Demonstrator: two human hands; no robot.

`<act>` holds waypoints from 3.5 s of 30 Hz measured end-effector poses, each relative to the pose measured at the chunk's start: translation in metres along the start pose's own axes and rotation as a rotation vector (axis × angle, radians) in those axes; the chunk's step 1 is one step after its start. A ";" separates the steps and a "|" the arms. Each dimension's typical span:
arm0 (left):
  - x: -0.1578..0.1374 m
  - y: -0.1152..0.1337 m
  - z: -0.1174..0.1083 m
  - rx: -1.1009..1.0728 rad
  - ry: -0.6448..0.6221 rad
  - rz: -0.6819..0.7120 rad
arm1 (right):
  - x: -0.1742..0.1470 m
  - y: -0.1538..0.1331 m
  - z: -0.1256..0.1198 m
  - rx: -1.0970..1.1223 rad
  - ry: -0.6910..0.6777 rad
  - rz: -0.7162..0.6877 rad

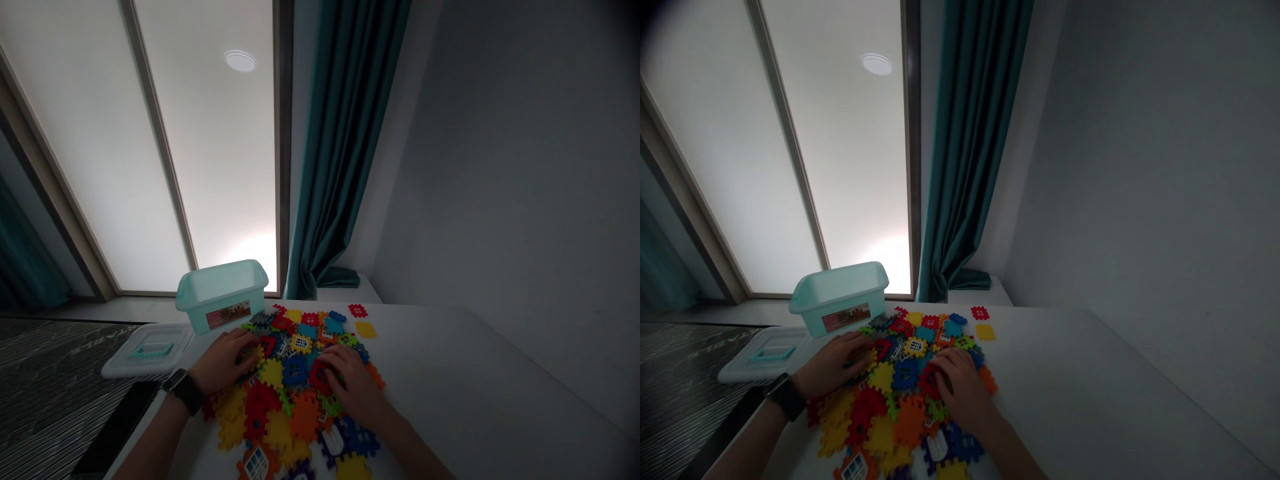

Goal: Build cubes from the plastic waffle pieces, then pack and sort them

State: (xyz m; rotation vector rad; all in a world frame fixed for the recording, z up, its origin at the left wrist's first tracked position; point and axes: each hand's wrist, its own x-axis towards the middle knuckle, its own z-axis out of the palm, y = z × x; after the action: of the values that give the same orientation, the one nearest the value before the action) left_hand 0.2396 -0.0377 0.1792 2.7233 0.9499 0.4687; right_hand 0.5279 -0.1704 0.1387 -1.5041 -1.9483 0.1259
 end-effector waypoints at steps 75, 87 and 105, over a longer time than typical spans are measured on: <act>0.006 0.044 0.055 -0.035 0.374 0.294 | -0.004 -0.014 0.004 -0.015 0.189 -0.126; 0.005 0.046 0.056 -0.111 0.365 0.265 | -0.004 -0.018 0.004 -0.039 0.193 -0.127; 0.005 0.064 0.040 -0.390 0.225 0.151 | 0.001 -0.026 -0.004 -0.051 0.339 -0.364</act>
State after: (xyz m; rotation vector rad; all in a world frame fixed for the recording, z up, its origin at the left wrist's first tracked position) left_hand 0.2940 -0.0875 0.1632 2.4272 0.6197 0.9011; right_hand 0.5088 -0.1794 0.1537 -1.0925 -1.9156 -0.3193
